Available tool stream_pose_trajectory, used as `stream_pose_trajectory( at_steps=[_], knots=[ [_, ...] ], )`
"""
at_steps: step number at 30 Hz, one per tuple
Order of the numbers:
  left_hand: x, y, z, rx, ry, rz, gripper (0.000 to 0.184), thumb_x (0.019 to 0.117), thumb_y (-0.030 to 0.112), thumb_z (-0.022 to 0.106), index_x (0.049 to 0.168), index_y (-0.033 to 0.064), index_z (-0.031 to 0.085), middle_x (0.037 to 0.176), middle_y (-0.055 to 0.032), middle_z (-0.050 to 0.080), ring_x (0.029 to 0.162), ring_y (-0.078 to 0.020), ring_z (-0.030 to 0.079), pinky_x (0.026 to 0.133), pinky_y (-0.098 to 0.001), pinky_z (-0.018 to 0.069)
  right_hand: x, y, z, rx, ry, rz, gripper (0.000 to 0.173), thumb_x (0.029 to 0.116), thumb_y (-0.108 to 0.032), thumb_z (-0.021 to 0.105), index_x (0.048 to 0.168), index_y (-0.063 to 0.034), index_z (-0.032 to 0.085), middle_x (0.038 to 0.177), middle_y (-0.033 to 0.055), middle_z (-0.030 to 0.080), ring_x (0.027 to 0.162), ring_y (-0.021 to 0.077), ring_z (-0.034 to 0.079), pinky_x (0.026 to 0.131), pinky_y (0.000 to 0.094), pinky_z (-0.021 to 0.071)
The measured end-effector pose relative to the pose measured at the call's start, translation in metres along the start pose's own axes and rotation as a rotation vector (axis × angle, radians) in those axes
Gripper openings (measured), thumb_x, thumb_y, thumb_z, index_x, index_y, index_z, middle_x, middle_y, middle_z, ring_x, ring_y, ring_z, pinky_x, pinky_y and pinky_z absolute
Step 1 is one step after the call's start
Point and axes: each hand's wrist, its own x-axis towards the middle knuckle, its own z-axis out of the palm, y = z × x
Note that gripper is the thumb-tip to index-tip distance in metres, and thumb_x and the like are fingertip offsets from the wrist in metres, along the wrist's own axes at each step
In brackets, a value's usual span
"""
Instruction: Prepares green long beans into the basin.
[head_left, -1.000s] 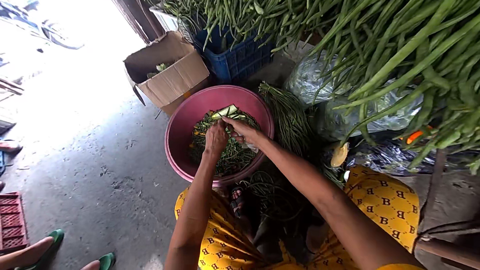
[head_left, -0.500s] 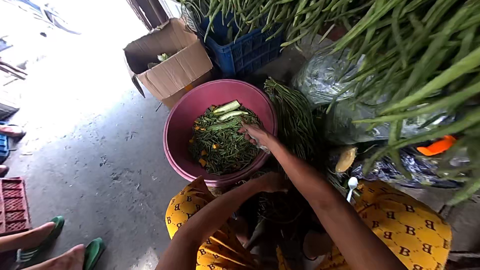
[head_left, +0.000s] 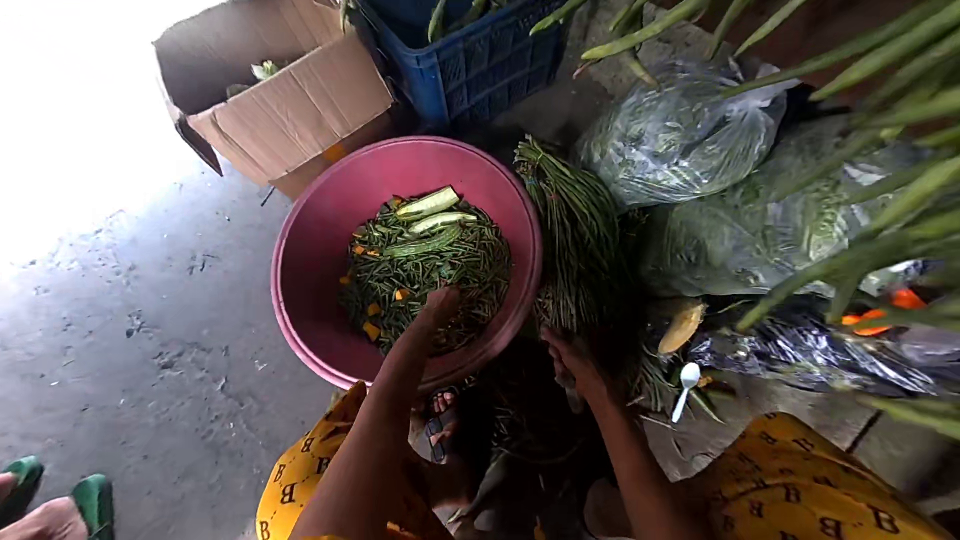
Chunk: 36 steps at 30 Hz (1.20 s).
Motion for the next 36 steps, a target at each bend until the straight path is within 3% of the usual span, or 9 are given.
stream_pose_trajectory(
  at_steps=[9, 19, 23, 25, 27, 29, 31, 33, 36],
  knots=[
    [0.000, -0.019, 0.028, 0.065, 0.109, 0.272, 0.034, 0.1046, -0.001, 0.041, 0.128, -0.0038, 0.066, 0.144, -0.0236, 0.056, 0.129, -0.0473, 0.056, 0.104, -0.0654, 0.0443, 0.002, 0.004, 0.004, -0.005, -0.002, 0.031, 0.027, 0.1055, -0.031, 0.058, 0.110, -0.0047, 0.061, 0.067, -0.0042, 0.047, 0.047, 0.0026, 0.041, 0.044, 0.0173, 0.0381],
    [0.004, -0.029, 0.013, -0.110, 0.130, 0.111, 0.032, 0.1046, 0.008, 0.047, 0.129, 0.0037, 0.068, 0.144, -0.0223, 0.057, 0.129, -0.0466, 0.057, 0.104, -0.0667, 0.0442, 0.000, 0.003, -0.001, 0.037, -0.013, 0.040, 0.025, 0.1067, -0.030, 0.056, 0.109, -0.0055, 0.062, 0.065, -0.0053, 0.046, 0.046, 0.0019, 0.039, 0.043, 0.0166, 0.0372],
    [-0.007, -0.034, -0.030, -0.391, 0.113, 0.130, 0.026, 0.1047, 0.013, 0.056, 0.122, 0.0018, 0.072, 0.122, -0.0218, 0.070, 0.115, -0.0384, 0.065, 0.103, -0.0591, 0.0466, 0.003, 0.000, -0.015, 0.103, 0.034, 0.023, 0.025, 0.1064, -0.031, 0.056, 0.108, -0.0064, 0.063, 0.063, -0.0055, 0.047, 0.043, 0.0021, 0.040, 0.041, 0.0170, 0.0384],
    [-0.021, -0.018, -0.052, -0.484, 0.080, 0.209, 0.023, 0.1040, 0.009, 0.057, 0.118, -0.0029, 0.070, 0.106, -0.0200, 0.070, 0.095, -0.0286, 0.068, 0.093, -0.0476, 0.0527, 0.005, 0.001, -0.021, 0.121, 0.066, -0.001, 0.026, 0.1068, -0.030, 0.055, 0.109, -0.0054, 0.063, 0.063, -0.0051, 0.047, 0.044, 0.0028, 0.041, 0.042, 0.0177, 0.0391],
    [-0.051, 0.017, -0.070, -0.500, 0.064, 0.326, 0.024, 0.1044, 0.011, 0.057, 0.120, -0.0023, 0.069, 0.104, -0.0185, 0.071, 0.092, -0.0246, 0.070, 0.091, -0.0437, 0.0559, 0.008, 0.002, -0.028, 0.107, 0.110, -0.018, 0.027, 0.1070, -0.031, 0.055, 0.108, -0.0055, 0.064, 0.064, -0.0051, 0.048, 0.045, 0.0030, 0.041, 0.042, 0.0181, 0.0392],
    [-0.092, 0.059, -0.072, -0.458, -0.019, 0.491, 0.029, 0.1059, 0.011, 0.053, 0.129, -0.0009, 0.066, 0.115, -0.0184, 0.071, 0.102, -0.0237, 0.070, 0.096, -0.0415, 0.0551, 0.012, 0.003, -0.036, 0.089, 0.160, -0.015, 0.029, 0.1070, -0.033, 0.055, 0.110, -0.0052, 0.064, 0.065, -0.0048, 0.049, 0.046, 0.0035, 0.043, 0.043, 0.0190, 0.0405],
    [-0.124, 0.096, -0.054, -0.338, -0.126, 0.655, 0.035, 0.1058, 0.018, 0.056, 0.132, -0.0033, 0.063, 0.129, -0.0239, 0.066, 0.119, -0.0349, 0.065, 0.107, -0.0525, 0.0472, 0.016, 0.007, -0.046, 0.066, 0.213, -0.007, 0.033, 0.1067, -0.035, 0.055, 0.114, -0.0040, 0.064, 0.066, -0.0043, 0.049, 0.047, 0.0039, 0.043, 0.045, 0.0202, 0.0416],
    [-0.136, 0.116, -0.021, -0.307, -0.094, 0.775, 0.035, 0.1031, 0.025, 0.061, 0.117, -0.0057, 0.070, 0.125, -0.0249, 0.067, 0.120, -0.0386, 0.063, 0.107, -0.0551, 0.0463, 0.019, 0.011, -0.054, 0.021, 0.261, -0.010, 0.037, 0.1065, -0.038, 0.054, 0.117, -0.0037, 0.064, 0.069, -0.0031, 0.049, 0.049, 0.0047, 0.042, 0.046, 0.0214, 0.0410],
    [-0.128, 0.121, -0.001, -0.434, -0.082, 0.841, 0.018, 0.0933, 0.008, 0.072, 0.105, -0.0054, 0.072, 0.125, -0.0255, 0.063, 0.119, -0.0346, 0.059, 0.102, -0.0430, 0.0488, 0.019, 0.013, -0.061, -0.091, 0.298, -0.043, 0.040, 0.1050, -0.038, 0.057, 0.118, -0.0012, 0.063, 0.074, -0.0005, 0.050, 0.054, 0.0060, 0.042, 0.051, 0.0234, 0.0399]
  ],
)
